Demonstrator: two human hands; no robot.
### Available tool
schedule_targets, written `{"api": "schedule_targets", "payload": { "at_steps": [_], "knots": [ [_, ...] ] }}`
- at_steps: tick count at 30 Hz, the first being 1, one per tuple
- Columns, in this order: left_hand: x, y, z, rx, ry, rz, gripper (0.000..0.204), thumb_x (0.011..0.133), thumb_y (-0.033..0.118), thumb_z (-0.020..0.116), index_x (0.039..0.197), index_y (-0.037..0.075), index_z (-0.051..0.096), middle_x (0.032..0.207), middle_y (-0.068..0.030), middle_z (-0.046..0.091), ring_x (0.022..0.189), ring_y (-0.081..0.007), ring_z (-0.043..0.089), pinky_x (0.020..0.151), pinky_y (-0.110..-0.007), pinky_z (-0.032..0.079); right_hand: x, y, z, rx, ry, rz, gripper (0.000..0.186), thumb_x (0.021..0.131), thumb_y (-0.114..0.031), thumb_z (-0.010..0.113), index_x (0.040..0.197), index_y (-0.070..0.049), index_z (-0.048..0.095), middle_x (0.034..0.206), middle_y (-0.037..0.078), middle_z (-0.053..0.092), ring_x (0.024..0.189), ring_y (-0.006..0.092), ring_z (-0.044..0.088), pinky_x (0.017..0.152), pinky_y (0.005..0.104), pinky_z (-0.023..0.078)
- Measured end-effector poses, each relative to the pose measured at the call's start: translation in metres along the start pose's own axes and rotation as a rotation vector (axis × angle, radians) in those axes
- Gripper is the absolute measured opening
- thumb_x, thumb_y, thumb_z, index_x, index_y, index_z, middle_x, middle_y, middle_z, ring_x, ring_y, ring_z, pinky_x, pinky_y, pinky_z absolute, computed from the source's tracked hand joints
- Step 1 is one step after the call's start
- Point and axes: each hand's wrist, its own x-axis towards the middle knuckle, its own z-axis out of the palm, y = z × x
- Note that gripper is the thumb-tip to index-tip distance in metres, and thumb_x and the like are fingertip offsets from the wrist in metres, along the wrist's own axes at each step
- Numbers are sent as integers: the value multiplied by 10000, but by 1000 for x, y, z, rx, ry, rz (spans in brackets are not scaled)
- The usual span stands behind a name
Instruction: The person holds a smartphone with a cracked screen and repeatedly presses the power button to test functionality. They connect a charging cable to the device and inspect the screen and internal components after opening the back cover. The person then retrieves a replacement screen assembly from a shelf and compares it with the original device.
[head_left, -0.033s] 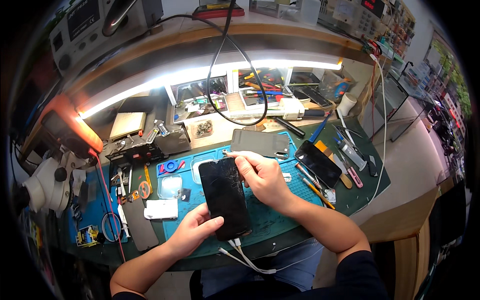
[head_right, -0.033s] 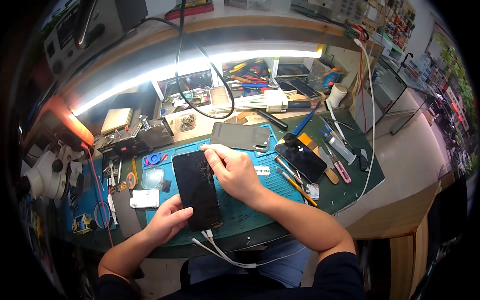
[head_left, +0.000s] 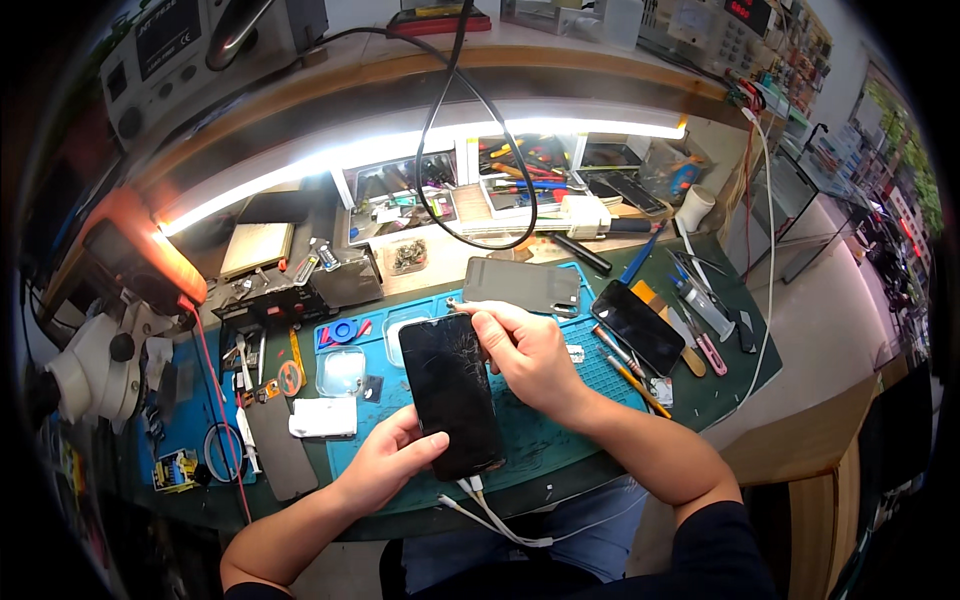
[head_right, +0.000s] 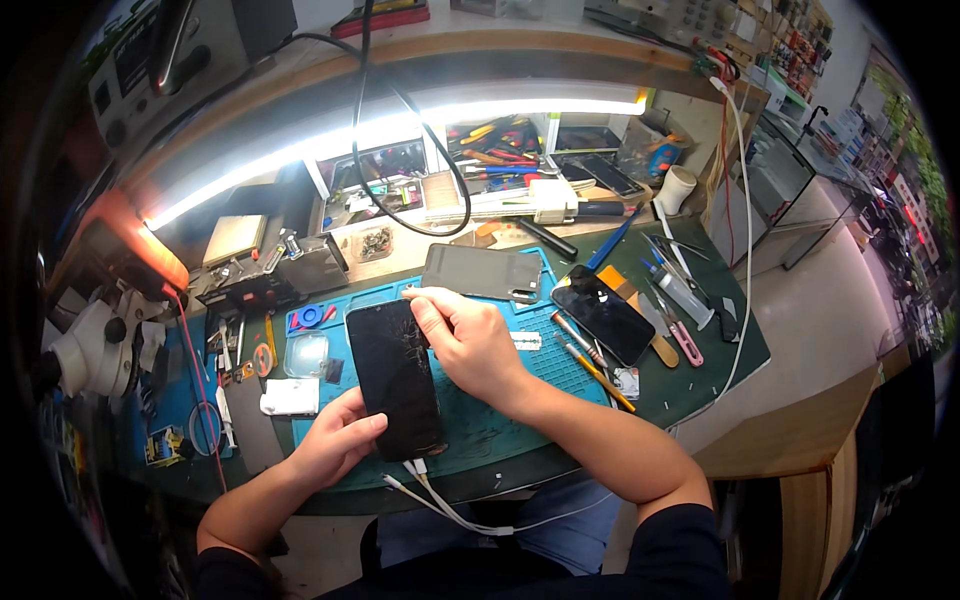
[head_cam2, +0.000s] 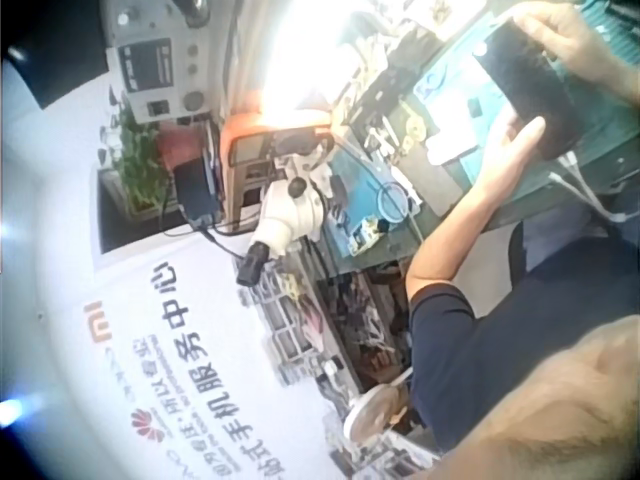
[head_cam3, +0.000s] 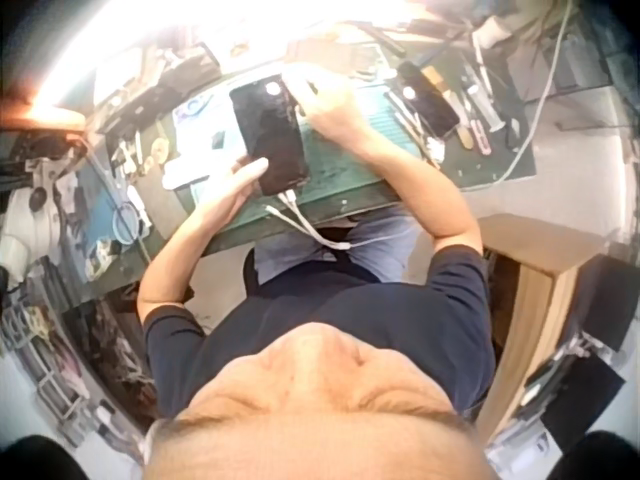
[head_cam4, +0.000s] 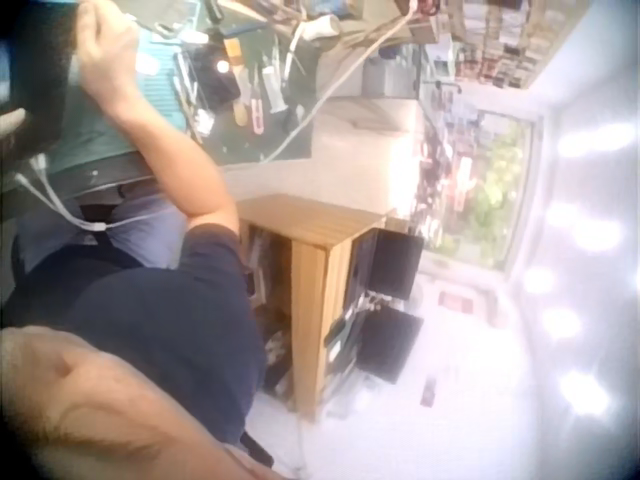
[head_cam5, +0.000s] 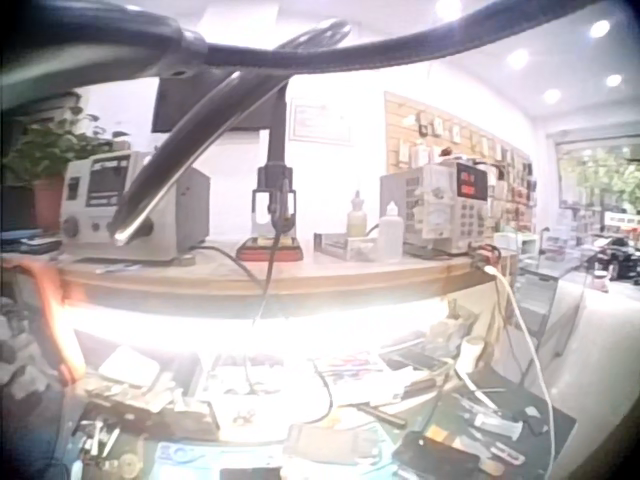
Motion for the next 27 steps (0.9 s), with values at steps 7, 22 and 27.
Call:
{"api": "schedule_targets", "payload": {
  "at_steps": [7,22,27],
  "knots": [
    [-1,-1,1,11,55,20,392,969,134,579,1321,-5,479,1241,-83,596,1132,-151,573,978,-332,469,0,-3,-2,41,13,29,282,1005,-206,543,1183,-15,650,633,32,601,555,54,513,514,252,423],
    [-6,8,8,159,3,-69,377,990,126,563,1332,-14,488,1251,-72,605,1134,-130,574,990,-313,464,6,-1,-14,183,-567,449,343,930,-232,656,1174,4,608,777,10,656,658,51,587,556,221,482],
    [-5,9,-5,270,-76,-63,338,1009,210,546,1262,-14,520,1109,-44,625,989,-107,597,868,-289,508,3,1,-7,325,-501,538,405,927,-179,665,1261,15,543,848,32,686,694,56,594,575,225,487]
  ]
}}
